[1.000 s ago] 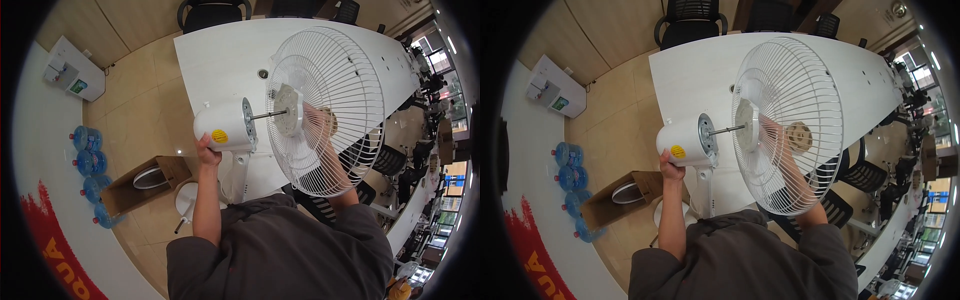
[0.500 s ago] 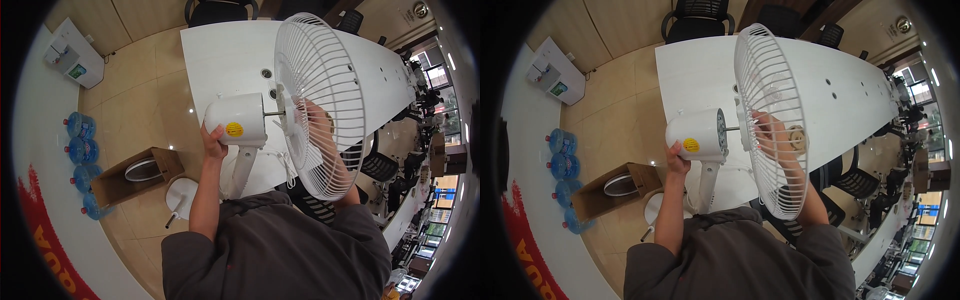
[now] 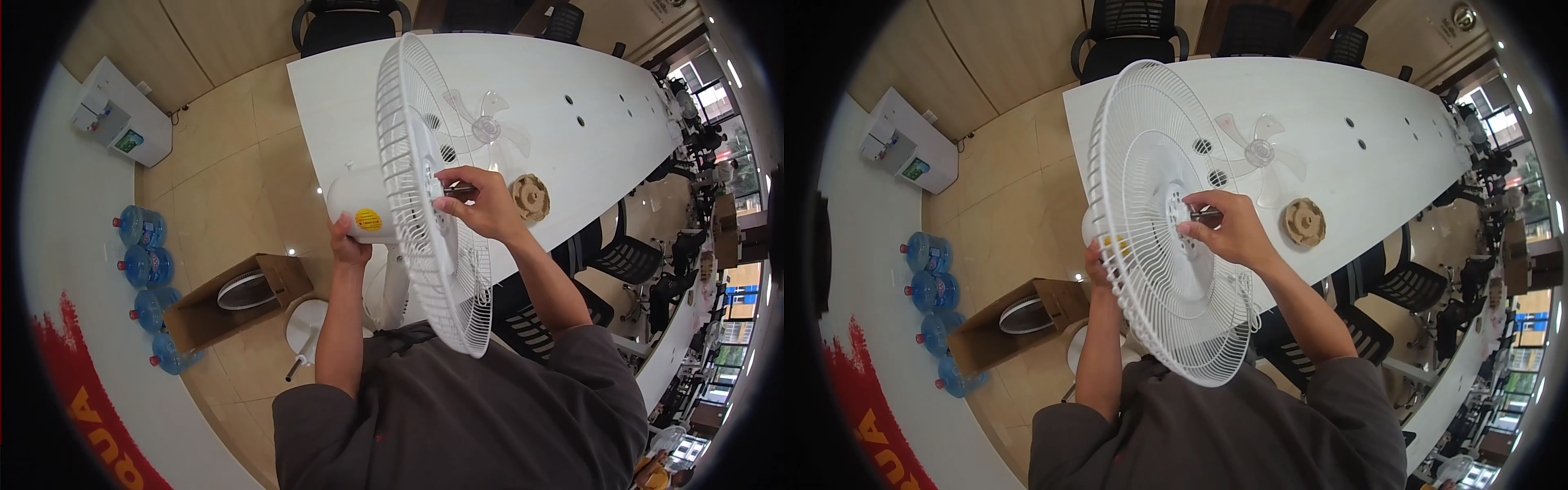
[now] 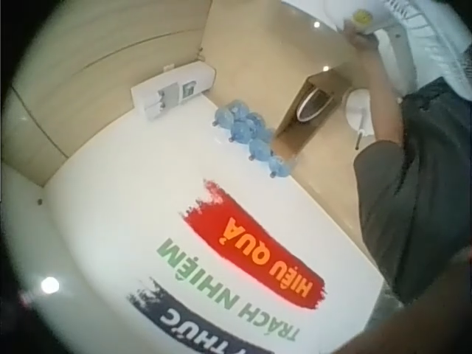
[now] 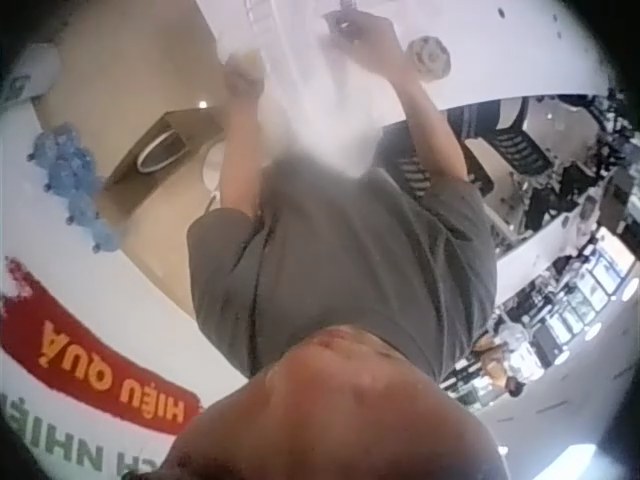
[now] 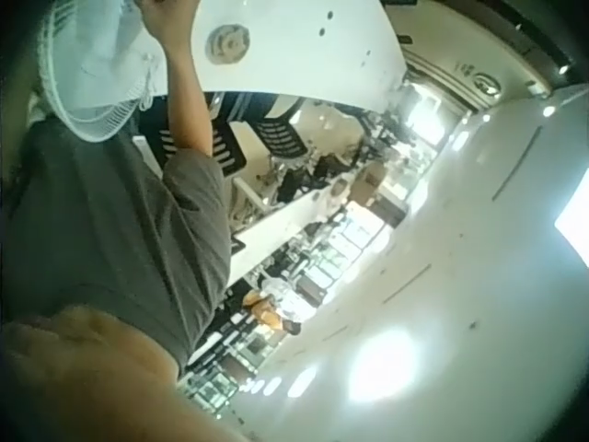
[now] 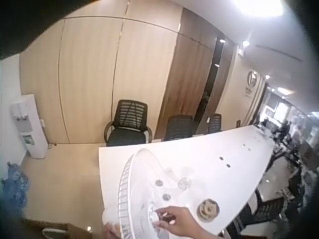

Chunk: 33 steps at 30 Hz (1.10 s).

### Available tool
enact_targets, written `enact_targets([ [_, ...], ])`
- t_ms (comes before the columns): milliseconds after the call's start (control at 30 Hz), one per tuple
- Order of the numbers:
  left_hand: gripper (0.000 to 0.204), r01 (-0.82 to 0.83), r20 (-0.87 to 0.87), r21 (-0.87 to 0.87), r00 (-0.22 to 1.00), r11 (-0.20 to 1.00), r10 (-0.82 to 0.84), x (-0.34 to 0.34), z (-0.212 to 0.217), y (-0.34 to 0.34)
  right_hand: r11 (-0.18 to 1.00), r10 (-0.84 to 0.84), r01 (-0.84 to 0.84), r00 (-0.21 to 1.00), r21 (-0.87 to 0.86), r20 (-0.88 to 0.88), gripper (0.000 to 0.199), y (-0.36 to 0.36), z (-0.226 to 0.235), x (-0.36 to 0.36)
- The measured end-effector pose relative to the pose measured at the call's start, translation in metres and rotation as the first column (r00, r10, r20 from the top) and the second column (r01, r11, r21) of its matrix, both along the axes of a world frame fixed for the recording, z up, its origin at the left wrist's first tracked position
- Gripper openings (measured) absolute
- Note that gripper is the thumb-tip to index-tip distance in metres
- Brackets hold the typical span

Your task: Assembling and disassembling a white electric fan on an office table.

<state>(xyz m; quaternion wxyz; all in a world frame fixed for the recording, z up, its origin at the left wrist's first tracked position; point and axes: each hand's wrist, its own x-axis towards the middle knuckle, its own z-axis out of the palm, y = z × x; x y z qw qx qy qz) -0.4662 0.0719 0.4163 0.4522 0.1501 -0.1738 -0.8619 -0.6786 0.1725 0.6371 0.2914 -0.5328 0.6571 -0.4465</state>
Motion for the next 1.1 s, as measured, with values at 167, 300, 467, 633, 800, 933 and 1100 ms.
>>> enact_targets([
  [167, 0.074, 0.05, -0.081, -0.056, 0.995, 0.997, -0.054, -0.01, 0.019, -0.002, 0.992, -0.023, 0.025, 1.0, 0.127, -0.016, 0.046, -0.003, 0.005, 0.01],
  [300, 0.075, 0.075, -0.045, -0.036, 0.996, 0.996, -0.077, -0.014, 0.023, -0.004, 0.997, -0.058, 0.059, 0.998, 0.057, -0.011, 0.044, -0.007, 0.005, 0.024],
  [467, 0.077, 0.114, -0.008, -0.01, 0.993, 0.993, -0.114, 0.007, 0.016, 0.029, 0.992, -0.12, 0.121, 0.992, -0.026, 0.046, 0.046, -0.016, -0.019, 0.03],
  [633, 0.079, 0.118, 0.025, 0.028, 0.993, 0.993, -0.119, 0.002, 0.018, 0.002, 0.978, -0.203, 0.205, 0.977, -0.036, 0.058, 0.047, -0.029, -0.051, 0.034],
  [800, 0.081, 0.104, 0.056, 0.072, 0.993, 0.992, -0.108, -0.03, 0.02, -0.037, 0.958, -0.28, 0.27, 0.953, -0.09, -0.118, 0.035, -0.051, -0.072, 0.036],
  [933, 0.082, 0.133, 0.068, 0.11, 0.988, 0.985, -0.141, -0.023, 0.006, -0.017, 0.925, -0.356, 0.33, 0.926, -0.188, -0.125, 0.021, -0.07, -0.109, 0.02],
  [1100, 0.084, 0.136, 0.088, 0.172, 0.984, 0.976, -0.153, -0.04, -0.007, -0.017, 0.956, -0.28, 0.229, 0.901, -0.184, -0.332, 0.011, -0.09, -0.136, 0.009],
])
